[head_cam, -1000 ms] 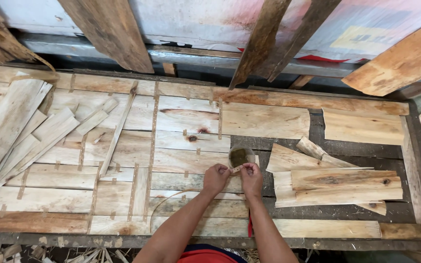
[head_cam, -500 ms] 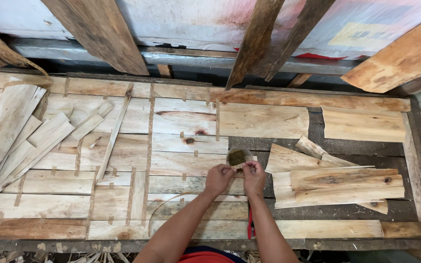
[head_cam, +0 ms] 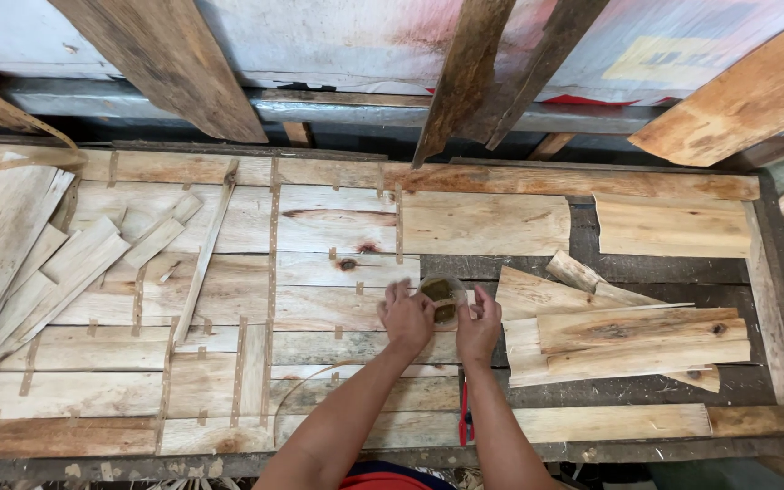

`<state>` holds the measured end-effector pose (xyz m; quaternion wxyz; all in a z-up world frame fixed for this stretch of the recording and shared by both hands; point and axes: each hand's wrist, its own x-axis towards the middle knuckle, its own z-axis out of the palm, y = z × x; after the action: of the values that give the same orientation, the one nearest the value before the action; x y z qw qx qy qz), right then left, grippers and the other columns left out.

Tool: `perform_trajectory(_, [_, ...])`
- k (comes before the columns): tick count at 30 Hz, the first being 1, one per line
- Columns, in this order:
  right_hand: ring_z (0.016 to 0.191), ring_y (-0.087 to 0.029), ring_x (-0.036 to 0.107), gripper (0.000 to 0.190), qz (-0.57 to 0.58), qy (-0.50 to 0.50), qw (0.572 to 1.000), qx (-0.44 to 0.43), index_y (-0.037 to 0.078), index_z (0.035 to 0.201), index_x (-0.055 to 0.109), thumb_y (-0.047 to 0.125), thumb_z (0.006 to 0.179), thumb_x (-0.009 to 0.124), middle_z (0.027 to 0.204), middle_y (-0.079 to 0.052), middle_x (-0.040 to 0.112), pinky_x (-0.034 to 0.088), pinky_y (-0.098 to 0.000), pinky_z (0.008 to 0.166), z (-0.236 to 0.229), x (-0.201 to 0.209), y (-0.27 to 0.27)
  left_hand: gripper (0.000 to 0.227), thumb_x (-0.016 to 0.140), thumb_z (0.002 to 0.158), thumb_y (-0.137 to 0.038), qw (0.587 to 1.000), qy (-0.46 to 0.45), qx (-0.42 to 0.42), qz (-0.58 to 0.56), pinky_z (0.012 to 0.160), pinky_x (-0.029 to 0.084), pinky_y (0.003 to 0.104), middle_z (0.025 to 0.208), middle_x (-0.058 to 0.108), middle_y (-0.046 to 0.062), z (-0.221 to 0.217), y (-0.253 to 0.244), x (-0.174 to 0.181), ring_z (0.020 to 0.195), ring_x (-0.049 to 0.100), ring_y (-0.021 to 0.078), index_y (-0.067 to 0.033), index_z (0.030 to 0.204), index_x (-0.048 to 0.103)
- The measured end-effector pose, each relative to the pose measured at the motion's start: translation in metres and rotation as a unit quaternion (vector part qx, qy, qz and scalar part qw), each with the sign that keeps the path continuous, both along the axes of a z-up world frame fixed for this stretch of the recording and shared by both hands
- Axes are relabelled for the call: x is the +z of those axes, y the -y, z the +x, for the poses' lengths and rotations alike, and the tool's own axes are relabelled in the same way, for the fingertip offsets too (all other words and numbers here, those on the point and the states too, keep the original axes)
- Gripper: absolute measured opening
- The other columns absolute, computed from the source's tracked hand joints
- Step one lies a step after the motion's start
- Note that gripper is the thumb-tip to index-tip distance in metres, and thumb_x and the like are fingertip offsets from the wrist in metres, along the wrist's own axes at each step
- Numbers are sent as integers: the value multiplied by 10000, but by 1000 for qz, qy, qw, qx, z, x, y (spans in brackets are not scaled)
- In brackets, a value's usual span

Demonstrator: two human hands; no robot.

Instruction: Arranging and sorting thin wood strips or veneers on a workbench, using a utility knife to trim them.

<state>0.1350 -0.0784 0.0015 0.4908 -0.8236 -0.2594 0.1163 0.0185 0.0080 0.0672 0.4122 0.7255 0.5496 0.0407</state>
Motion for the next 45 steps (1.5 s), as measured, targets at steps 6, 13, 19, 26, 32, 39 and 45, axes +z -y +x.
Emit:
perform_trajectory(6, [995, -253, 680, 525, -64, -33, 997, -33, 7, 1312, 601, 181, 851, 782, 1175, -181, 637, 562, -377, 856, 9, -71, 6, 283, 614, 965, -325, 986, -119, -109, 31, 1196, -12, 684, 1698, 134, 133, 22, -6, -41, 1569, -32, 390, -113, 1092, 753])
perform_trajectory(13, [924, -294, 732, 459, -126, -76, 989, -26, -9, 1128, 653, 173, 761, 859, 1011, -185, 745, 569, -411, 817, 2, -41, -18, 396, 583, 988, -397, 977, -159, -142, 31, 1217, 24, 672, 1687, 211, 85, 30, -3, -45, 1579, 21, 356, -82, 1176, 732])
perform_trajectory(19, [918, -341, 725, 421, -178, -81, 980, -27, 1, 1085, 645, 139, 748, 855, 1013, -186, 728, 560, -447, 798, 1, -42, -21, 395, 613, 984, -359, 970, -181, -154, 56, 1223, 54, 665, 1649, 304, 68, 30, -9, -63, 1574, 85, 341, -92, 1266, 690])
perform_trajectory(26, [924, -333, 719, 434, -188, -76, 979, -34, 7, 1048, 653, 199, 742, 894, 1013, -182, 726, 554, -441, 803, 1, -38, -25, 411, 658, 954, -378, 977, -173, -127, -5, 1233, 41, 640, 1687, 220, 91, 29, -13, -47, 1582, 41, 332, -107, 1262, 683])
perform_trajectory(32, [924, -310, 721, 452, -188, -94, 977, -31, 7, 1055, 654, 219, 741, 901, 1033, -174, 722, 556, -422, 808, 1, -37, -26, 405, 666, 951, -383, 975, -182, -126, -32, 1232, 4, 652, 1707, 178, 109, 29, -14, -38, 1592, 3, 355, -107, 1245, 696])
perform_trajectory(39, [920, -279, 702, 491, -140, -81, 987, -10, 3, 1088, 641, 208, 729, 907, 1040, -154, 707, 554, -401, 813, 6, -62, -17, 385, 636, 948, -355, 973, -194, -128, -7, 1214, -6, 677, 1709, 183, 96, 32, -10, -51, 1588, 1, 363, -103, 1229, 717])
perform_trajectory(45, [951, -295, 709, 517, -138, -91, 986, 3, 8, 1109, 637, 214, 720, 907, 1057, -157, 709, 561, -405, 822, 6, -57, -18, 378, 601, 979, -374, 975, -187, -115, -28, 1232, 12, 649, 1702, 182, 119, 31, -11, -47, 1590, 9, 342, -85, 1186, 732])
